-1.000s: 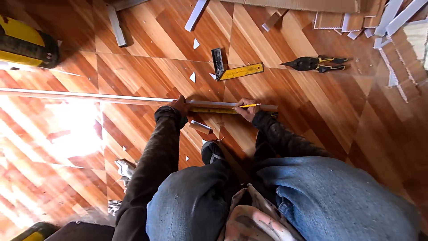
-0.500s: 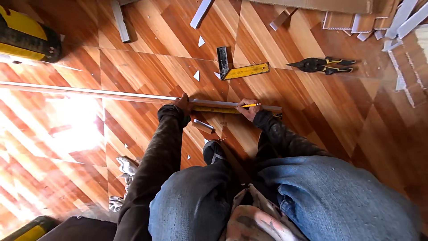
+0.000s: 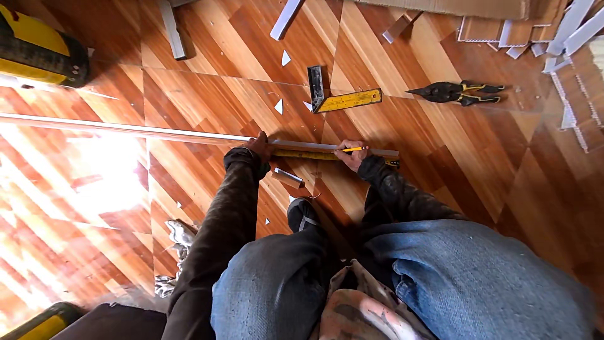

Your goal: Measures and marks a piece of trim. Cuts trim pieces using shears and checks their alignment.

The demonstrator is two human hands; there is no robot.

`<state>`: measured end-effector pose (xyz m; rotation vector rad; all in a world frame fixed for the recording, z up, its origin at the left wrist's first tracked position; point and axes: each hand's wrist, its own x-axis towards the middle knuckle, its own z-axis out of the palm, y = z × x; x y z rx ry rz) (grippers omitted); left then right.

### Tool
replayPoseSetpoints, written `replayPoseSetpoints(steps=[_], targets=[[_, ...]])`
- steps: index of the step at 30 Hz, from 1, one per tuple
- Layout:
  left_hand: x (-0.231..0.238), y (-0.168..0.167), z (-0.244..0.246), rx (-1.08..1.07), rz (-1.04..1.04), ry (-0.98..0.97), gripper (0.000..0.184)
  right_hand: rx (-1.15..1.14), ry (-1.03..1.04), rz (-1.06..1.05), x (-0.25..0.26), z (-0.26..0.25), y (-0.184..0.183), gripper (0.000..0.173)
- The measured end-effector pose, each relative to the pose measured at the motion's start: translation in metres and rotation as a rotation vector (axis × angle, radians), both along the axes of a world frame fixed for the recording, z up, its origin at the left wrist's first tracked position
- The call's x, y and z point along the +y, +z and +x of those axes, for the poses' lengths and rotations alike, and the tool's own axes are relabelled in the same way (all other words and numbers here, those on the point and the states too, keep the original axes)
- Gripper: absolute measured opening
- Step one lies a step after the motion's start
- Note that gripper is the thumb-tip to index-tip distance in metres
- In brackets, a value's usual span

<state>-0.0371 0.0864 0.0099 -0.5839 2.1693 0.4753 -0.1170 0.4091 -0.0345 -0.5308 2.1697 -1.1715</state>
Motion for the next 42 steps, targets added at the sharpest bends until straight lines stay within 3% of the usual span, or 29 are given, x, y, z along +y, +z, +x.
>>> replayPoseSetpoints(steps=[11, 16, 22, 25, 28, 31, 36, 38, 42], targets=[[0.001, 0.001, -0.001, 0.006, 0.018, 0.009, 0.051, -0.002, -0.027, 0.027, -0.002, 0.002, 0.012, 0.019], [0.002, 0.001, -0.001, 0.004, -0.001, -0.009, 0.052, -0.061, -0.264, -0.163, 0.016, 0.002, 0.012, 0.022], [0.003, 0.002, 0.008, 0.033, -0.030, -0.047, 0.054, -0.094, -0.541, -0.116, 0.055, 0.006, 0.031, 0.034], [0.003, -0.001, 0.015, 0.047, -0.033, -0.043, 0.056, 0.071, -0.405, 0.086, 0.086, 0.008, 0.035, 0.044], [0.005, 0.000, 0.022, 0.034, -0.048, -0.084, 0.059, 0.255, -0.296, 0.298, 0.110, 0.013, 0.029, 0.040], [0.015, 0.011, 0.031, 0.055, 0.000, -0.173, 0.059, 0.288, -0.244, 0.397, 0.127, 0.016, 0.026, 0.039], [0.063, 0.015, 0.075, 0.258, 0.208, -0.331, 0.041, 0.326, -0.316, 0.366, 0.132, 0.019, 0.025, 0.039], [0.095, 0.005, 0.092, 0.333, 0.308, -0.370, 0.040, 0.330, -0.300, 0.345, 0.127, 0.019, 0.041, 0.039], [0.134, 0.006, 0.113, 0.191, 0.463, -0.256, 0.049, 0.399, -0.188, 0.254, 0.100, 0.017, 0.069, 0.038]])
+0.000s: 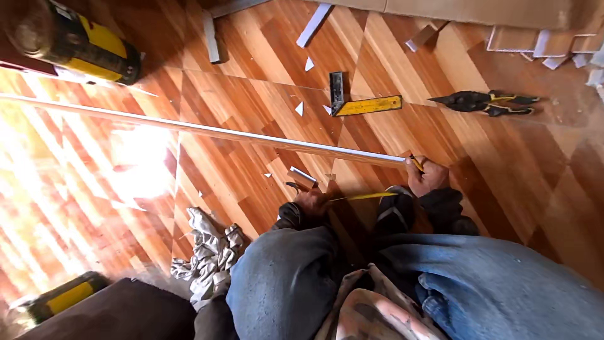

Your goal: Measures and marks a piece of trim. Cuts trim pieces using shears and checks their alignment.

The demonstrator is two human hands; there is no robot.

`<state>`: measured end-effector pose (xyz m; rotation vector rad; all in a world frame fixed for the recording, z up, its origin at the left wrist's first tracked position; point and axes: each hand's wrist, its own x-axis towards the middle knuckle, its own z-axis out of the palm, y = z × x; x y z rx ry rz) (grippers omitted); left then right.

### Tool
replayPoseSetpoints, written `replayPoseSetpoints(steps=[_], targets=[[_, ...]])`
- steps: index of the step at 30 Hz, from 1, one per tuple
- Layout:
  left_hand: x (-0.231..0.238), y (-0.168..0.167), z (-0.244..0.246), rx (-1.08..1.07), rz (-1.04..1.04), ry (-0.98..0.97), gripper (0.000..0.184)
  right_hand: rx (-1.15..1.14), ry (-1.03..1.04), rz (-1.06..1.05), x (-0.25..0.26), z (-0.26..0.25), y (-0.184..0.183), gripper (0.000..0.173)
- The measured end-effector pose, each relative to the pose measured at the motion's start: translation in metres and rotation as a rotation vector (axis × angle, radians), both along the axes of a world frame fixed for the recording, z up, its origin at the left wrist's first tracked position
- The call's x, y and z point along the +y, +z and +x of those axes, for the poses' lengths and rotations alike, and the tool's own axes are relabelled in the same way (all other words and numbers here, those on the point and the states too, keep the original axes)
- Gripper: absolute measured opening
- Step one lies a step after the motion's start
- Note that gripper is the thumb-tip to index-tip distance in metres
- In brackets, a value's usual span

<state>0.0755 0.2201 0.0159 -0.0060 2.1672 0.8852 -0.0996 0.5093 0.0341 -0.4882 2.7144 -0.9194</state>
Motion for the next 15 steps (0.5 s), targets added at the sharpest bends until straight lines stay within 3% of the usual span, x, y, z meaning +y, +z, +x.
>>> replayPoseSetpoints(steps=[4, 8, 12, 15], targets=[[-0.003, 0.001, 0.042, 0.038, -0.100, 0.497, 0.045, 0.017, 0.084, -0.042, -0.018, -0.001, 0.007, 0.035], [-0.036, -0.002, 0.074, -0.002, -0.388, 1.007, 0.061, -0.075, 0.147, -0.007, -0.029, -0.002, -0.014, 0.033], [-0.072, -0.019, 0.089, -0.093, -0.536, 1.069, 0.056, -0.245, 0.198, 0.123, -0.044, -0.010, -0.025, 0.033], [-0.070, -0.015, 0.083, -0.001, -0.677, 1.032, 0.055, -0.263, 0.142, 0.044, -0.056, -0.014, -0.034, 0.040]])
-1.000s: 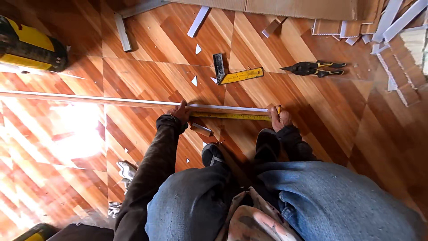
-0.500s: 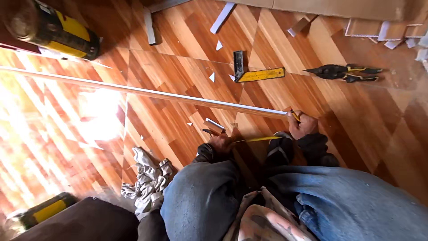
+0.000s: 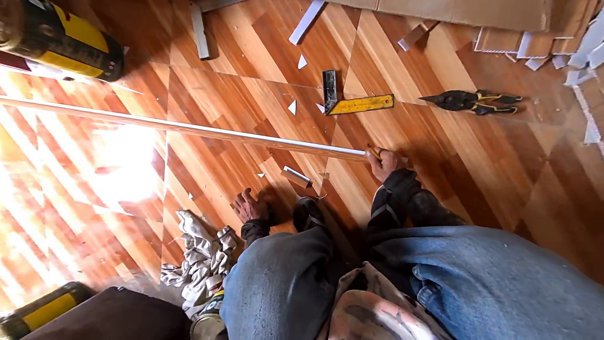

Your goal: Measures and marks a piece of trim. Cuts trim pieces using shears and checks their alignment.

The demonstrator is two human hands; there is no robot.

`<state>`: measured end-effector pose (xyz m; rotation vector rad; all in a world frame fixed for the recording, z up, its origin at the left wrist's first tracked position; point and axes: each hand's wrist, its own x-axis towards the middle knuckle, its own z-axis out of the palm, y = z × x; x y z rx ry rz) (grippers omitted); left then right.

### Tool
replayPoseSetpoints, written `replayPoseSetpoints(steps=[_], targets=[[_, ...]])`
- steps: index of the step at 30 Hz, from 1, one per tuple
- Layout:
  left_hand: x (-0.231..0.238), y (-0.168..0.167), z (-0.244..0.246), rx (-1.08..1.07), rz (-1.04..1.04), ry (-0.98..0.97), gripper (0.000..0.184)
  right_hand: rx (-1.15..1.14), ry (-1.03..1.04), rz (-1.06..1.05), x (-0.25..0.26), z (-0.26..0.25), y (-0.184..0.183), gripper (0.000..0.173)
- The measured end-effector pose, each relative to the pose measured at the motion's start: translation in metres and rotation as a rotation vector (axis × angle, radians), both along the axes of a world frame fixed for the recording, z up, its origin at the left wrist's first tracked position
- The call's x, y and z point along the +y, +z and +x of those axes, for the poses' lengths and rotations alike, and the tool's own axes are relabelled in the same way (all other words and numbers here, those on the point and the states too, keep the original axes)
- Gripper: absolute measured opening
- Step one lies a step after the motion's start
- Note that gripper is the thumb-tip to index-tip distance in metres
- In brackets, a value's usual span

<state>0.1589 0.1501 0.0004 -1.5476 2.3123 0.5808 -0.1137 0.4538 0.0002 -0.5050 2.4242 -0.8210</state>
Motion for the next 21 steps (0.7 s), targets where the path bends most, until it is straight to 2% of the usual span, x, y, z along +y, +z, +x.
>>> replayPoseSetpoints(steps=[2, 4, 7, 11, 14, 21], targets=[[0.016, 0.011, -0.023, 0.038, 0.023, -0.013, 0.057, -0.074, -0.113, -0.090, -0.008, 0.000, -0.003, 0.048], [0.039, 0.013, -0.053, 0.029, 0.146, 0.000, 0.067, -0.166, -0.178, -0.184, -0.016, -0.001, 0.000, 0.047], [0.059, -0.005, -0.090, -0.083, 0.223, 0.027, 0.086, -0.184, -0.174, -0.260, -0.023, -0.001, 0.001, 0.047], [0.061, -0.020, -0.096, -0.084, 0.232, 0.000, 0.070, -0.168, -0.179, -0.317, -0.021, 0.004, -0.002, 0.052], [0.065, -0.023, -0.094, -0.010, 0.253, -0.065, 0.057, -0.155, -0.196, -0.268, -0.020, 0.004, -0.008, 0.059], [0.087, -0.023, -0.110, 0.083, 0.309, -0.308, 0.052, -0.136, -0.157, -0.230, -0.018, 0.004, -0.023, 0.052]])
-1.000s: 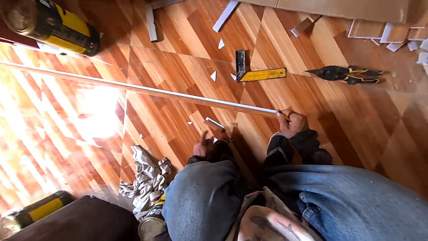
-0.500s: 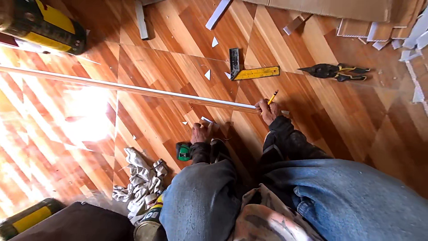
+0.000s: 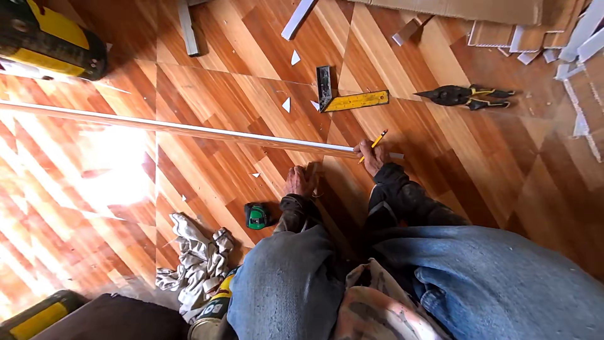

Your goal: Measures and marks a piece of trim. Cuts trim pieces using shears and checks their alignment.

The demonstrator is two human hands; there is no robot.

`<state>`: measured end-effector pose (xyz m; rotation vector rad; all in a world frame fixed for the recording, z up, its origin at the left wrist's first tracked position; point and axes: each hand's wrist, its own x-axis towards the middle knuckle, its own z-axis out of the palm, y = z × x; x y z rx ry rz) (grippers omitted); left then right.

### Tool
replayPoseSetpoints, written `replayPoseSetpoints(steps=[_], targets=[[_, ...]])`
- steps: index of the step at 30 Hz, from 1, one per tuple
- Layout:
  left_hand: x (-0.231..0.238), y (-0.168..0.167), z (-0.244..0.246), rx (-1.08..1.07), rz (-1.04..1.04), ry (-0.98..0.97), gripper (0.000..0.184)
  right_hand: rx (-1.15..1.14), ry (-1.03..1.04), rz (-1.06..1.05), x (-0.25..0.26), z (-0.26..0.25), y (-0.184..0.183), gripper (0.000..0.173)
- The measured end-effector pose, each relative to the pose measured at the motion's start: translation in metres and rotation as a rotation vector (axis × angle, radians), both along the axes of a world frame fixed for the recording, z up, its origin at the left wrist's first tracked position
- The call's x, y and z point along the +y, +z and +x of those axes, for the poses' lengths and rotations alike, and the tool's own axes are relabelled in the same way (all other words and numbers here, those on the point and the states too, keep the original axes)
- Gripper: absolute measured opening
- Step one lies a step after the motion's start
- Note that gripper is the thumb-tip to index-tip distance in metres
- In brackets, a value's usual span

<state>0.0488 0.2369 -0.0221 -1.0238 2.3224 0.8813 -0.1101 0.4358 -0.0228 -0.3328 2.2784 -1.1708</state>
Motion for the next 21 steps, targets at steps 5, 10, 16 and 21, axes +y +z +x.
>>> replayPoseSetpoints(steps=[5, 10, 16, 21], targets=[[0.013, -0.011, -0.008, 0.177, 0.283, 0.056, 0.055, -0.037, 0.057, 0.087, 0.005, 0.000, -0.006, 0.053], [0.034, -0.017, -0.004, 0.221, 0.523, 0.160, 0.050, -0.039, 0.063, 0.112, 0.014, 0.014, 0.001, 0.052], [0.031, -0.014, -0.004, 0.249, 0.563, 0.165, 0.036, -0.059, 0.071, 0.130, 0.023, 0.024, 0.003, 0.053], [0.032, -0.014, -0.003, 0.212, 0.634, 0.201, 0.040, -0.066, 0.025, 0.140, 0.029, 0.029, -0.009, 0.054]])
